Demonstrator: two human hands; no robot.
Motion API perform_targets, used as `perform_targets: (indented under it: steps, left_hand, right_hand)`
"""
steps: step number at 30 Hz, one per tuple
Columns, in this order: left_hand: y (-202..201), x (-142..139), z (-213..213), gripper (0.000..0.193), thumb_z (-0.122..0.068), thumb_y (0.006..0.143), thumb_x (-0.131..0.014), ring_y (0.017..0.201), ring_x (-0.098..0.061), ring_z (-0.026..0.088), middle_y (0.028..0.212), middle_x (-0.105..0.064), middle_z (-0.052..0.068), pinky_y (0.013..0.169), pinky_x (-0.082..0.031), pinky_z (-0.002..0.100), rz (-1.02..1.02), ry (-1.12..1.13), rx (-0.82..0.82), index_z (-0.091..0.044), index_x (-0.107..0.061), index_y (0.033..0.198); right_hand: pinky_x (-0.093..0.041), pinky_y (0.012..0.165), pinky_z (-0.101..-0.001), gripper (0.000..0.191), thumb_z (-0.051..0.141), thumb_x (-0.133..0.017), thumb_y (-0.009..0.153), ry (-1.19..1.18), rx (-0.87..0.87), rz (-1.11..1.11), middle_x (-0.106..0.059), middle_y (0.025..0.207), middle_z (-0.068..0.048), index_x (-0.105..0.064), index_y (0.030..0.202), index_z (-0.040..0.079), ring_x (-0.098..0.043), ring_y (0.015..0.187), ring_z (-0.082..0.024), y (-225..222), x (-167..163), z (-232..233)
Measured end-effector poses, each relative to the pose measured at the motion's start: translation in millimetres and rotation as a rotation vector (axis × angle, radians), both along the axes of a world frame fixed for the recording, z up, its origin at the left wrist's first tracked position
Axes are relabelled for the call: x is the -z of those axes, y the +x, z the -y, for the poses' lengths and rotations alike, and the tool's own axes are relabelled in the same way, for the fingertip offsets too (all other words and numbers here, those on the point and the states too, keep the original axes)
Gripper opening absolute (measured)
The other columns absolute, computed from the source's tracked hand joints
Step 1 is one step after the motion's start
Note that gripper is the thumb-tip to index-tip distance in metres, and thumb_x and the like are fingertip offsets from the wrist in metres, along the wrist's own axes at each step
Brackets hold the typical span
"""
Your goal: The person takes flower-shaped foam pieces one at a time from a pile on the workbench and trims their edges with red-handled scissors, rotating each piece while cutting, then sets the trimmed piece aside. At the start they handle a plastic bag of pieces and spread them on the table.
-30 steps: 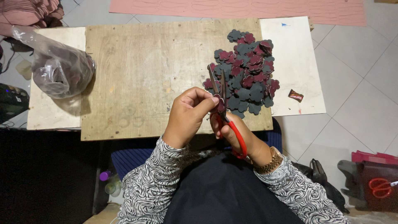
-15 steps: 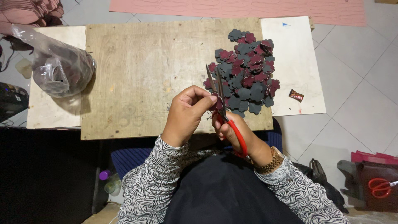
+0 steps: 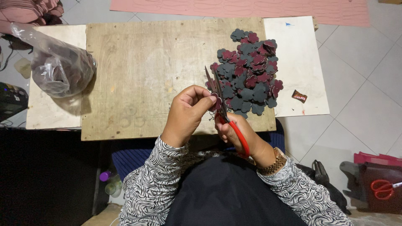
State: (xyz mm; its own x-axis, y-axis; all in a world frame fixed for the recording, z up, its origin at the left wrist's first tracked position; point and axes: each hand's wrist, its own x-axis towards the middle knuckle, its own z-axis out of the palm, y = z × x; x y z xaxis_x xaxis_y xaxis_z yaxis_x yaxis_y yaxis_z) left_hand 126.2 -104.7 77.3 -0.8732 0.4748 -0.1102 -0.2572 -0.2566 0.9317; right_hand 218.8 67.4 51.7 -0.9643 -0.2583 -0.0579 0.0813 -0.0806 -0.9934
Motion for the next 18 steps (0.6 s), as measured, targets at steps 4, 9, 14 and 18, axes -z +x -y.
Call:
perform_targets:
  steps: [4, 9, 14, 18]
  left_hand:
    - [-1.8, 0.8, 0.1, 0.008, -0.004, 0.094, -0.068, 0.085, -0.068, 0.009, 0.091, -0.071, 0.004, 0.080, -0.058, 0.026, 0.006, 0.035, 0.008, 0.000, -0.065, 0.100]
    - [-4.7, 3.6, 2.3, 0.008, -0.004, 0.095, -0.067, 0.083, -0.069, 0.009, 0.090, -0.072, 0.004, 0.077, -0.058, 0.025, 0.012, 0.072, 0.003, -0.001, -0.063, 0.101]
    - [-6.3, 2.8, 4.4, 0.011, -0.005, 0.094, -0.069, 0.074, -0.063, 0.006, 0.086, -0.070, 0.002, 0.060, -0.049, 0.022, -0.017, -0.079, -0.030, -0.003, -0.064, 0.103]
    - [-7.2, 5.0, 3.4, 0.014, -0.004, 0.096, -0.069, 0.084, -0.065, 0.007, 0.094, -0.071, 0.002, 0.071, -0.052, 0.020, -0.035, 0.078, -0.017, -0.001, -0.066, 0.109]
  right_hand:
    - [-0.040, 0.054, -0.0219, 0.065, 0.075, -0.053, 0.093, 0.022, 0.015, 0.013, -0.047, 0.069, 0.004, -0.050, 0.089, 0.010, -0.045, 0.059, -0.006, 0.9, 1.4, -1.0]
    - [-0.038, 0.052, -0.0224, 0.060, 0.069, -0.054, 0.096, 0.041, 0.017, 0.057, -0.047, 0.067, 0.004, -0.051, 0.087, 0.009, -0.044, 0.057, -0.006, -0.4, 8.7, -2.2]
    - [-0.040, 0.059, -0.0224, 0.057, 0.066, -0.055, 0.098, 0.000, 0.097, 0.026, -0.047, 0.076, 0.004, -0.051, 0.094, 0.009, -0.044, 0.066, -0.006, -3.2, 18.4, -1.8]
    - [-0.044, 0.067, -0.0235, 0.059, 0.067, -0.055, 0.098, -0.073, 0.080, -0.005, -0.048, 0.088, 0.003, -0.052, 0.103, 0.008, -0.048, 0.075, -0.007, -4.7, 23.8, -1.7]
